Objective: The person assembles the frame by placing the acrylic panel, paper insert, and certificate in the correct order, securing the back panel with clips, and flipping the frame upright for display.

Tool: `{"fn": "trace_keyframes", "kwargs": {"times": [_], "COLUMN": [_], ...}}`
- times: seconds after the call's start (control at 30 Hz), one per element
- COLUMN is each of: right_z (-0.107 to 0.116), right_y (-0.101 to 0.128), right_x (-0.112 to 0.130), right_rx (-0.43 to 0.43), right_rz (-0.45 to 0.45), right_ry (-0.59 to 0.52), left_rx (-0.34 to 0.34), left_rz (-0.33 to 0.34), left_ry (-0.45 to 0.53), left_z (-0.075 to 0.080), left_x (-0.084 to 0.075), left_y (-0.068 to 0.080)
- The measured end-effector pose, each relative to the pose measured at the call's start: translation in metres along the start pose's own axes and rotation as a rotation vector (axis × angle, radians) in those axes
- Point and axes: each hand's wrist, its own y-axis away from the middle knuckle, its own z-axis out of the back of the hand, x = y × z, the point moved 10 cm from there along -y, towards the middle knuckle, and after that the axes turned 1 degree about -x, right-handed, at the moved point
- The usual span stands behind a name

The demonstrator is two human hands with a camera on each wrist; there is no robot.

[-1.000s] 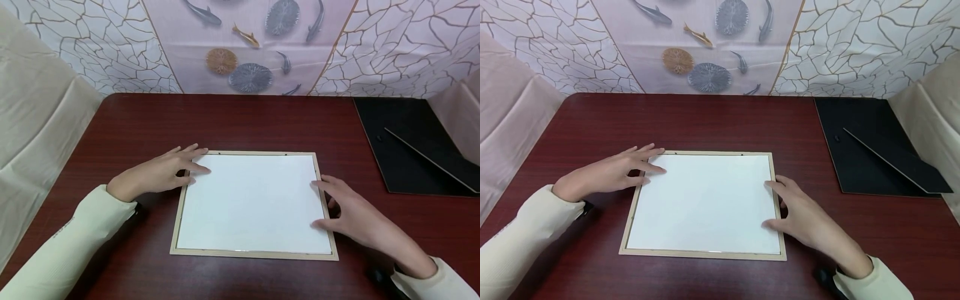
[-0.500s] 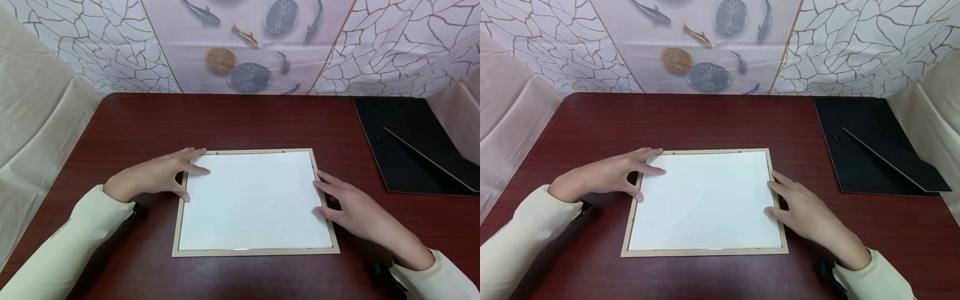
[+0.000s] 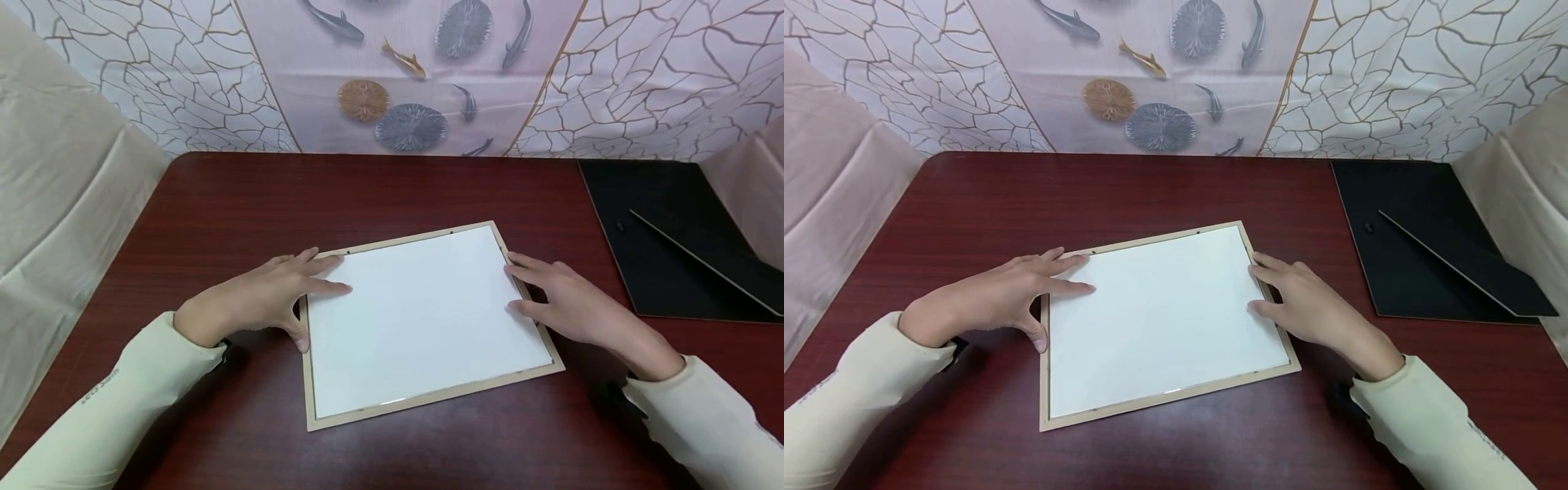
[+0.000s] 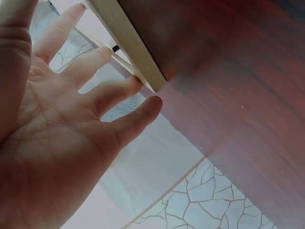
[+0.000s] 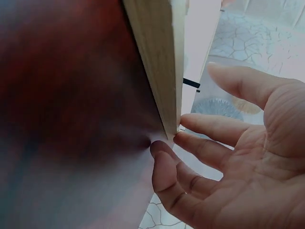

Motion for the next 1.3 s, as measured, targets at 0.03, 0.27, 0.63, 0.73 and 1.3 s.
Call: {"fn": "trace_keyframes", "kwargs": {"times": [0.03,0.27,0.63,0.73,1.3], "right_z": [0.002,0.009,0.020,0.022,-0.010], "right_y": [-0.003,-0.026,-0.056,-0.053,0.000], "right_x": [0.000,-0.004,-0.003,0.000,0.032], "right_rx": [0.001,0.006,-0.001,-0.010,-0.037], "right_rz": [0.002,-0.010,-0.046,-0.033,-0.007], "right_ry": [0.002,0.020,0.001,-0.008,-0.015], "left_rx": [-0.003,-0.029,-0.105,-0.117,-0.222], "left_rz": [-0.002,-0.018,0.037,0.084,0.246], "left_ry": [-0.001,0.026,-0.095,-0.128,-0.363], "left_z": [0.000,-0.004,0.002,0.003,0.000], "left_x": [0.000,-0.001,-0.001,-0.002,-0.034], "left_y": [0.000,-0.004,-0.006,-0.005,0.001]}}
